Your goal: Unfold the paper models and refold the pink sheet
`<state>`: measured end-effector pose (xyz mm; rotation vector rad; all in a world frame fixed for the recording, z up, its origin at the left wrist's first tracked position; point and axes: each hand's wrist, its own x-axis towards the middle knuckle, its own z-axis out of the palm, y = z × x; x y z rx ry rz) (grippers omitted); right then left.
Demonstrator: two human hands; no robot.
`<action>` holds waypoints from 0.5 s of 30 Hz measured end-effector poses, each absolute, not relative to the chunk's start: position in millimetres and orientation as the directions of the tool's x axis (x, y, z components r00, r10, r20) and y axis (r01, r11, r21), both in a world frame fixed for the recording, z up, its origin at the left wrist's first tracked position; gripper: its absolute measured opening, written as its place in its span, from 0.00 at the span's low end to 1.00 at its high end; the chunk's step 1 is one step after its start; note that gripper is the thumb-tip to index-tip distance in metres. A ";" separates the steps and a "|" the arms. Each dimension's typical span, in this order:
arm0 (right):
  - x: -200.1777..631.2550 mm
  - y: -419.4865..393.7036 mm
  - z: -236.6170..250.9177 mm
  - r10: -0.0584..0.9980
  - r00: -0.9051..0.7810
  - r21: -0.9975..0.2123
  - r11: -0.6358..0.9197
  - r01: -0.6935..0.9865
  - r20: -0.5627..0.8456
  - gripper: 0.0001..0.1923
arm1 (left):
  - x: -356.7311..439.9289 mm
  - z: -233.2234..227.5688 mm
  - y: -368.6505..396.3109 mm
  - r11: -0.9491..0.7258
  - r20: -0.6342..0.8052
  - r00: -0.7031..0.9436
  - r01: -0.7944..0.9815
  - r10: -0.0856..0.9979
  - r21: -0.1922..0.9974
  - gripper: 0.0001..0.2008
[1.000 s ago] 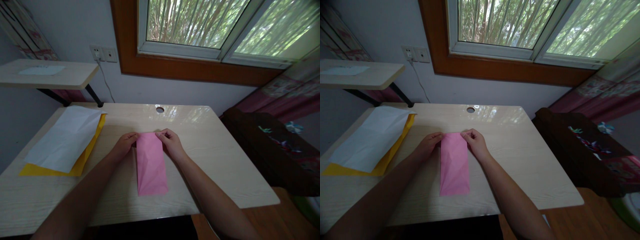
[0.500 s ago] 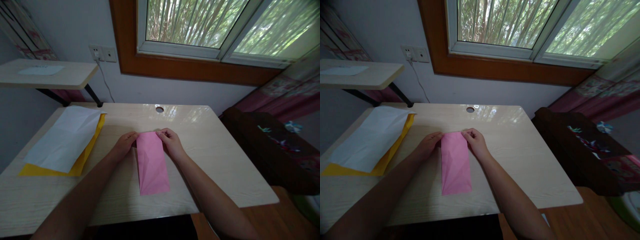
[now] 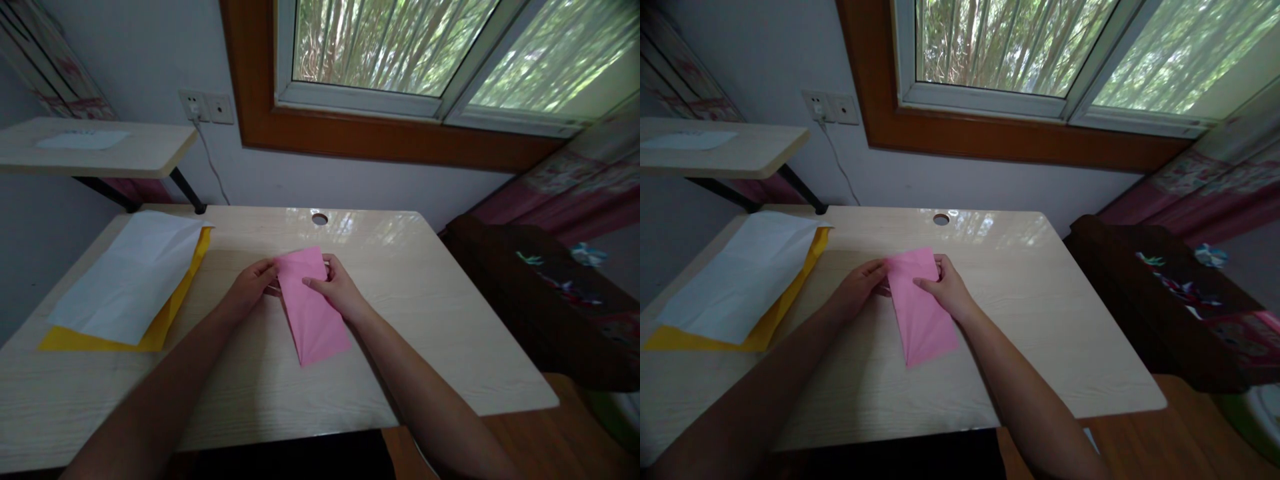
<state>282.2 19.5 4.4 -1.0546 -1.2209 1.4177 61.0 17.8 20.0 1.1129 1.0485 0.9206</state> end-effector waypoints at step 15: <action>284.2 21.0 1.4 0.995 -0.101 -0.989 -0.012 -0.147 0.003 0.31 | 65.5 17.8 12.5 0.246 -0.240 0.317 0.022 0.917 0.969 0.14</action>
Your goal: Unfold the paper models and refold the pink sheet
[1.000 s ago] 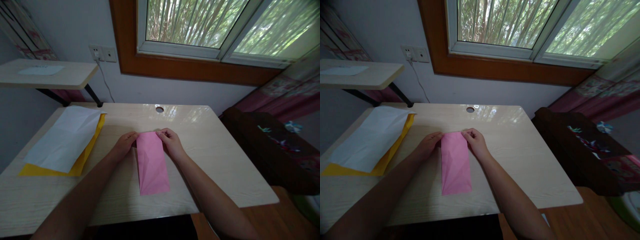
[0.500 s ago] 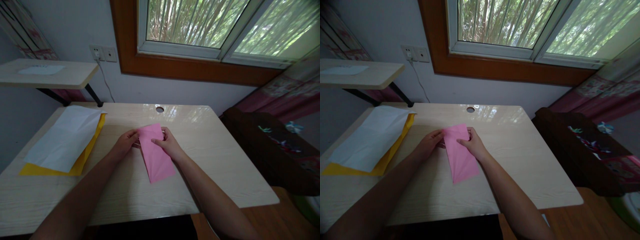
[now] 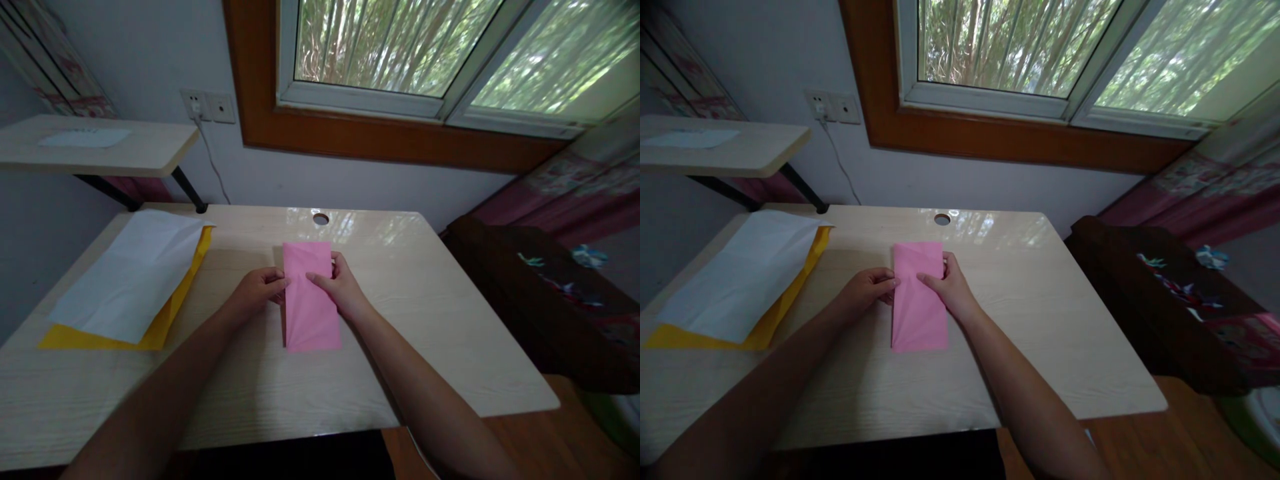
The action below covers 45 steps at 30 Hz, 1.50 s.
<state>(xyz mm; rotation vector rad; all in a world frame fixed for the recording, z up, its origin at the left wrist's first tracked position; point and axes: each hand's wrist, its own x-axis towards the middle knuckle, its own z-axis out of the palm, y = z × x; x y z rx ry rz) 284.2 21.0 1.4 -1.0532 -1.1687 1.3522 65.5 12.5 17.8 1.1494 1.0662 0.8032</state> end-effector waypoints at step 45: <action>287.6 26.3 11.4 0.981 0.184 -0.924 0.124 -0.361 0.060 0.27 | 69.3 11.4 9.4 0.156 -0.174 0.347 0.080 0.921 0.985 0.18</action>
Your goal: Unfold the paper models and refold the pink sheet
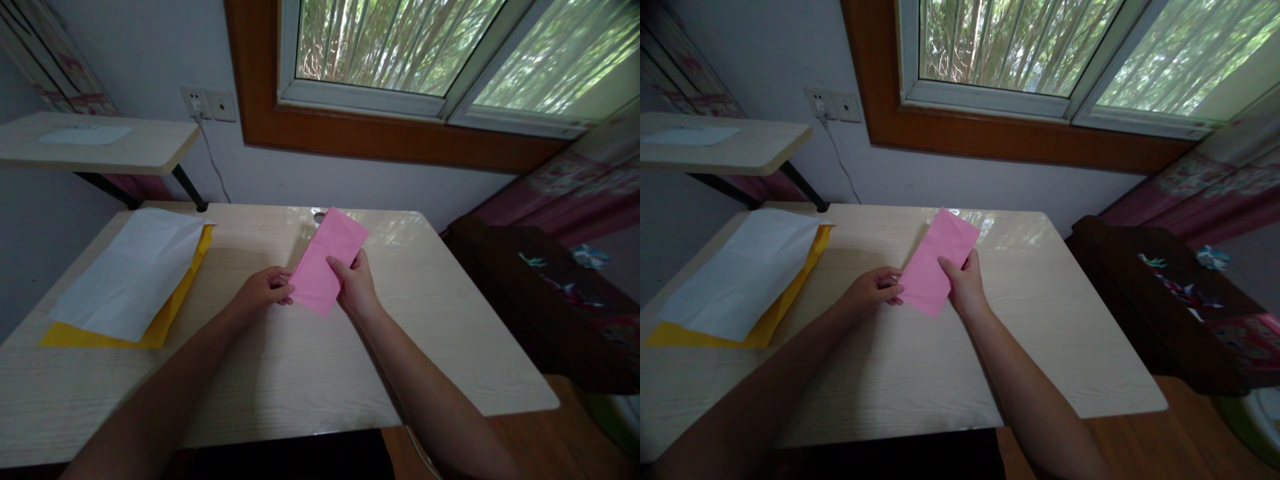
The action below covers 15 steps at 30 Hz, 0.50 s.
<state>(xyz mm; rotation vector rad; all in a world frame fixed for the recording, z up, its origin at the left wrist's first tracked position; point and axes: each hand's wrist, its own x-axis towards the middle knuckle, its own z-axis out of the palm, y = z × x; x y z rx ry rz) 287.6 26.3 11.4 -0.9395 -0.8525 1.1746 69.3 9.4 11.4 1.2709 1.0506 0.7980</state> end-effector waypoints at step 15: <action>292.3 29.9 15.4 0.940 0.325 -0.878 0.242 -0.413 0.106 0.16 | 65.7 12.3 14.1 0.046 -0.029 0.154 -0.105 0.988 0.993 0.22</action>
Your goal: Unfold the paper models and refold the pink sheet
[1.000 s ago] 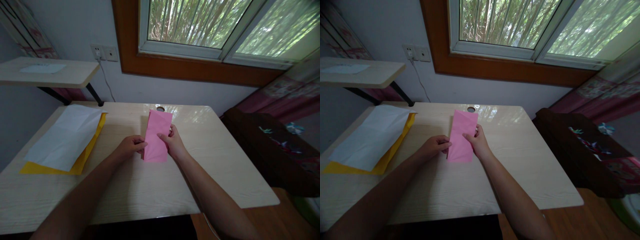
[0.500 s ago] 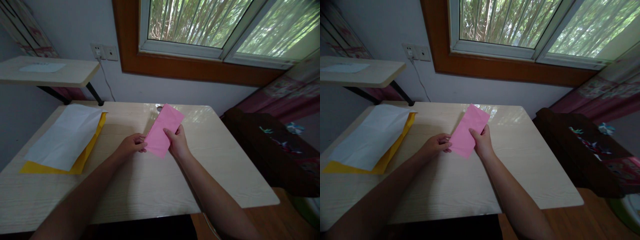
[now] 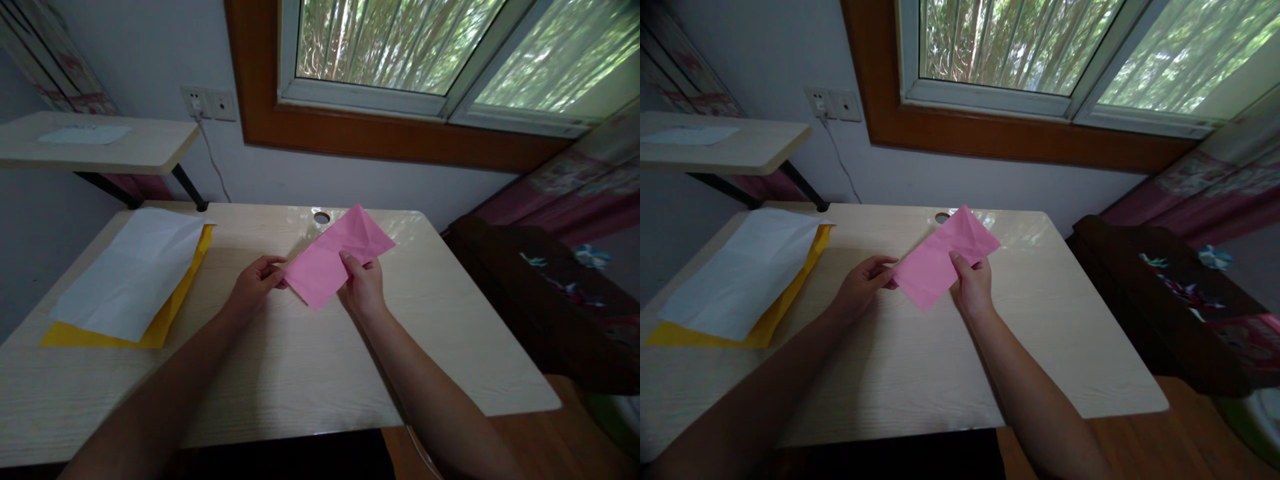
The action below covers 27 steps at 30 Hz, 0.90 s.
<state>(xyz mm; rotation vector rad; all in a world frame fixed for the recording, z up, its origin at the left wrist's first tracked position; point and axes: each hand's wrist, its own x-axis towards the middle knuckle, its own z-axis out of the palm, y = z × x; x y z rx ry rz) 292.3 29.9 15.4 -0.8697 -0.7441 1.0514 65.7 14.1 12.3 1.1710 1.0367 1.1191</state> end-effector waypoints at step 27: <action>287.3 18.3 3.0 0.984 -0.171 -0.967 -0.094 -0.235 -0.055 0.17 | 65.4 14.6 9.4 0.178 -0.173 0.189 -0.008 0.967 0.984 0.17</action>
